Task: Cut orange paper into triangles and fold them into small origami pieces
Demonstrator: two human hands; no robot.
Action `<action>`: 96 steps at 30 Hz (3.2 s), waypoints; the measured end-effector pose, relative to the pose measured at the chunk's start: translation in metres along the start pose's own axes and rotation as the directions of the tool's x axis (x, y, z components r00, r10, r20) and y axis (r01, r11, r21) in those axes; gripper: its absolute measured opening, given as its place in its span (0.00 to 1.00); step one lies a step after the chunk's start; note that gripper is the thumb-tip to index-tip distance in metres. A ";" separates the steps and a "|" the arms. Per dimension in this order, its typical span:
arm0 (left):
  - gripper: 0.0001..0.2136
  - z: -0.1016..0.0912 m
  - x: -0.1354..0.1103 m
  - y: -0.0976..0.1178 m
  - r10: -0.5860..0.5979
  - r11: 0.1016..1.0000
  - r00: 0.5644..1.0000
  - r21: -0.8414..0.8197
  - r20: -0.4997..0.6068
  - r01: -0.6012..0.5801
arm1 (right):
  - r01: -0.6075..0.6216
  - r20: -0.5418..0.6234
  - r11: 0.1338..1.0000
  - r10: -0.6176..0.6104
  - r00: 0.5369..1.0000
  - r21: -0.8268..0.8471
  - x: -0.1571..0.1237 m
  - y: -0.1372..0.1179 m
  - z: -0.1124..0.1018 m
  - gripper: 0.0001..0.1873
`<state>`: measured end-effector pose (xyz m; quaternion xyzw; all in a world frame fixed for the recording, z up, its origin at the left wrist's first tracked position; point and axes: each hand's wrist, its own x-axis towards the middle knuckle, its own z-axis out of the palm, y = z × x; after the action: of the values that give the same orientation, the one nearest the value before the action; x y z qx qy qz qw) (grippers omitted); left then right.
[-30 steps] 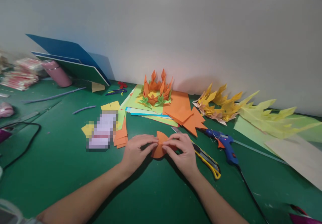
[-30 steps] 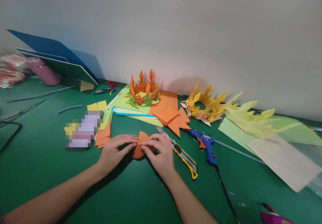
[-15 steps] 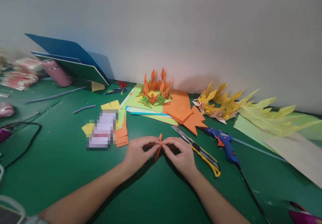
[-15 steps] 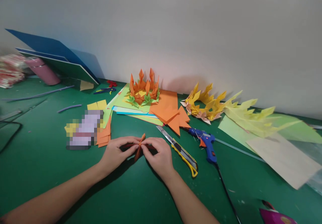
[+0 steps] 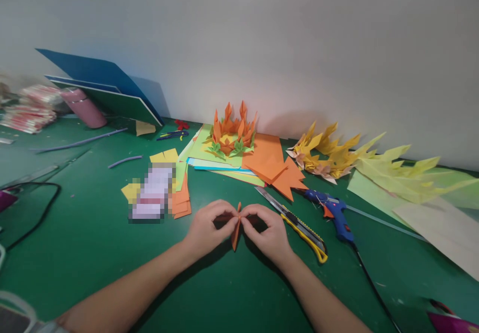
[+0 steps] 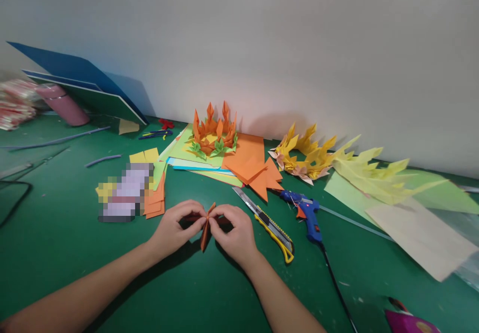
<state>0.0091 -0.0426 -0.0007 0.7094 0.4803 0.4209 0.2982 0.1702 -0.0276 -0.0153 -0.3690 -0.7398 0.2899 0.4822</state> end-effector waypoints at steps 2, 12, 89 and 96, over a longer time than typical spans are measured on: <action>0.04 0.000 0.000 0.000 0.007 1.000 1.000 -0.001 0.008 -0.007 | 0.028 0.001 1.000 -0.028 1.000 -0.002 0.001 -0.001 0.000 0.06; 0.06 0.000 0.002 0.001 -0.014 1.000 0.994 -0.006 0.104 0.015 | 0.055 0.040 0.998 -0.057 0.998 0.030 0.001 0.001 0.003 0.06; 0.22 0.005 0.004 0.008 -0.604 0.124 0.702 -0.825 0.378 0.551 | -0.483 0.325 0.704 0.360 0.874 0.520 0.003 0.001 0.002 0.20; 0.22 0.005 0.004 0.007 -0.578 0.182 0.722 -0.803 0.380 0.568 | -0.499 0.325 0.689 0.379 0.866 0.526 0.003 0.002 0.000 0.20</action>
<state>0.0167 -0.0418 0.0041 0.2093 0.4163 0.4656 0.7524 0.1695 -0.0237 -0.0152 -0.3362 -0.5432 0.6474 0.4157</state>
